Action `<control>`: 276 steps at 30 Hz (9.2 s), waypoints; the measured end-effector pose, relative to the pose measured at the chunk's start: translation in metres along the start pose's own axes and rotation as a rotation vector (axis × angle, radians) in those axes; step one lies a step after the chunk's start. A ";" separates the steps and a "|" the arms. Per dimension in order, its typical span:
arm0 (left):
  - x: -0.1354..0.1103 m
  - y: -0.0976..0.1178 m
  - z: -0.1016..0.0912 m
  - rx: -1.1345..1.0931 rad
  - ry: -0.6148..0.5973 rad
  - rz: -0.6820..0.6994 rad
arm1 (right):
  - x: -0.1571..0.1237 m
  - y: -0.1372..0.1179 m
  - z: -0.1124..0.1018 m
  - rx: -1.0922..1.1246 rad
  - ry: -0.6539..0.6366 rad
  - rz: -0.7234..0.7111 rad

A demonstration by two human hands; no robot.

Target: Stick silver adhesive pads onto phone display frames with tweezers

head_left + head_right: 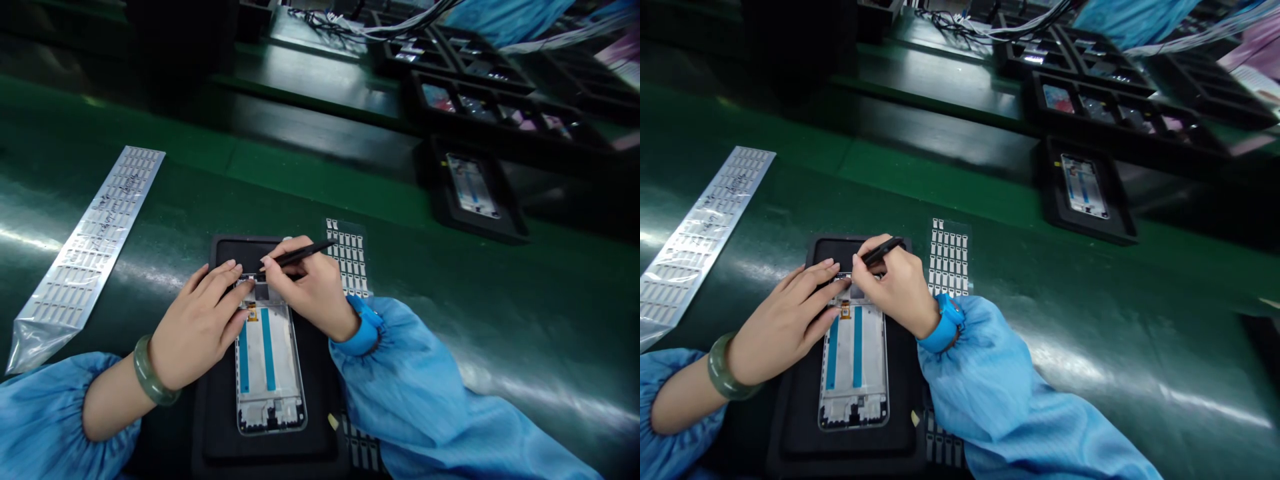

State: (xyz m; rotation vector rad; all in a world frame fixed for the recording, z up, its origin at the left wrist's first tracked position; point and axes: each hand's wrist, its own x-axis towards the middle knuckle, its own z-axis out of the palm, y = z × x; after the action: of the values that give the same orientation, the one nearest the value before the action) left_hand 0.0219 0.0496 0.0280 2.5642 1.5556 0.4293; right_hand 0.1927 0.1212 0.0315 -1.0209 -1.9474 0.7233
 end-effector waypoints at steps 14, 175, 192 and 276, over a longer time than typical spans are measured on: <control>0.000 0.000 0.000 0.010 -0.001 -0.001 | 0.001 0.004 0.002 -0.047 -0.003 -0.089; -0.032 -0.110 -0.029 0.329 0.254 -0.857 | -0.059 0.015 -0.086 -0.950 -0.449 0.035; 0.082 0.049 0.017 0.077 -0.151 0.362 | 0.001 0.061 -0.096 0.621 0.211 0.574; -0.014 -0.001 -0.001 -0.018 0.079 -0.052 | -0.019 0.001 0.003 0.404 -0.020 0.378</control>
State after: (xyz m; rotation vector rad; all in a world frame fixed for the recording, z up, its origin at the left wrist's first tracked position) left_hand 0.0148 0.0379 0.0267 2.5155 1.6325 0.5428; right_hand 0.1974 0.1055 0.0222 -1.1339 -1.5457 1.2814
